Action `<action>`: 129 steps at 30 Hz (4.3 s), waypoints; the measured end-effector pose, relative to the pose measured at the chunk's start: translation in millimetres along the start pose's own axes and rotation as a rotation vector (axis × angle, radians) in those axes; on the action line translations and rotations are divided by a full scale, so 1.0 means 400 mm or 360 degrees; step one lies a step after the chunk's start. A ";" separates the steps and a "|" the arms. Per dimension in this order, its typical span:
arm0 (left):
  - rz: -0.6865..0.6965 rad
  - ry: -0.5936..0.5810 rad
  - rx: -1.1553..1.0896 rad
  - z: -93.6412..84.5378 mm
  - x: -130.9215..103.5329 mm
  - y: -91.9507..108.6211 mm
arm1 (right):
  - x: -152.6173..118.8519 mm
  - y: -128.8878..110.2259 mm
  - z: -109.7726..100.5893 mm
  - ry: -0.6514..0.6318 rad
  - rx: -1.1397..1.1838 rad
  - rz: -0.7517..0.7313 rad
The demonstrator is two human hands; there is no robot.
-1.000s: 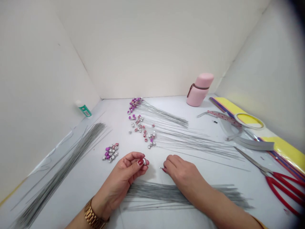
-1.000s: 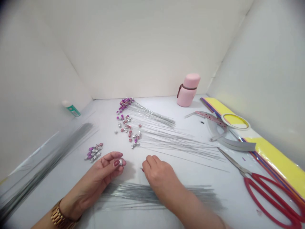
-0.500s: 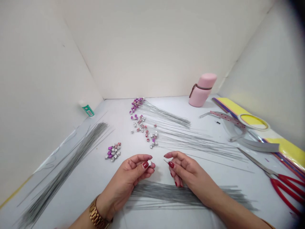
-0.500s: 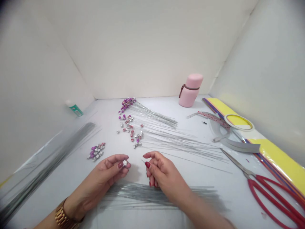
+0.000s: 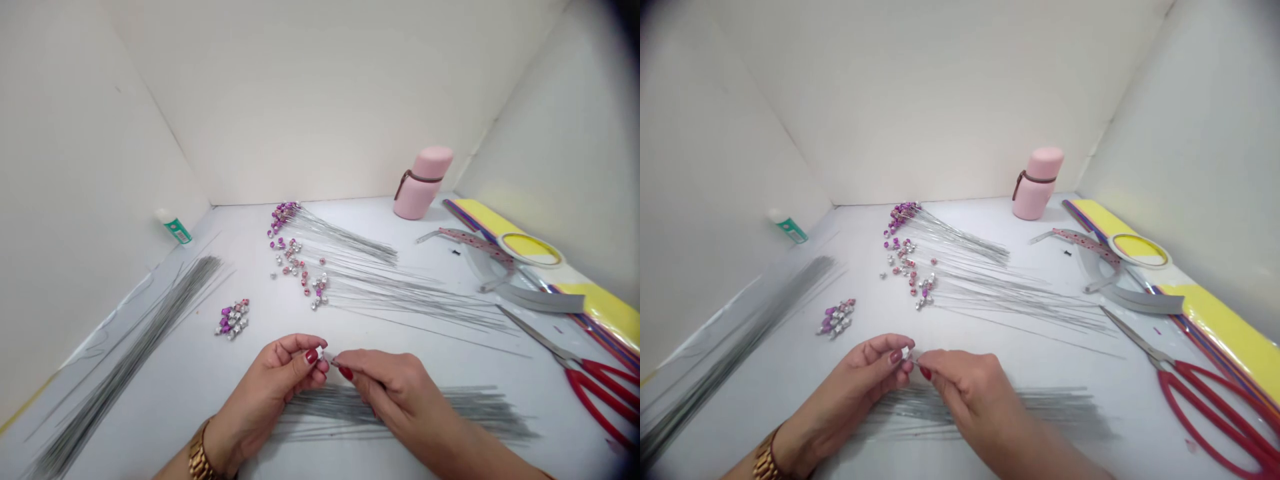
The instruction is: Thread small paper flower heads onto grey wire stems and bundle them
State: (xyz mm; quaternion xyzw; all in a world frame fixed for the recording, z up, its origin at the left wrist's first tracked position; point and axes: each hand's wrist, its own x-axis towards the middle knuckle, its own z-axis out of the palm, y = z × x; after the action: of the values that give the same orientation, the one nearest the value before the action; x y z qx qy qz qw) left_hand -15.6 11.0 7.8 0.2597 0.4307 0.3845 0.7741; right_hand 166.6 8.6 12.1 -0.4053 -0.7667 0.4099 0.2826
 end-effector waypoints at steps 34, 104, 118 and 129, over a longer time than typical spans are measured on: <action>0.0666 0.0034 0.1432 0.000 -0.010 -0.012 | -0.017 0.013 0.025 0.0044 -0.0906 -0.0379; 0.0494 0.0368 0.0522 -0.006 0.007 0.012 | 0.002 -0.010 -0.025 -0.0225 -0.0988 -0.0104; 0.0242 0.0149 0.0046 0.014 0.003 -0.017 | -0.007 0.009 -0.024 0.0079 -0.0981 -0.0437; 0.0199 0.0151 0.0043 0.017 0.000 -0.015 | -0.007 0.016 -0.028 0.0188 -0.1050 -0.0397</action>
State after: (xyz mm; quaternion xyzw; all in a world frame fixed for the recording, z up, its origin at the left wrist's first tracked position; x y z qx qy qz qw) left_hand -7.5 7.1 6.6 0.2780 0.4549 0.4380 0.7238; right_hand 178.9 12.8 12.0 -0.4009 -0.8837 0.0786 0.2283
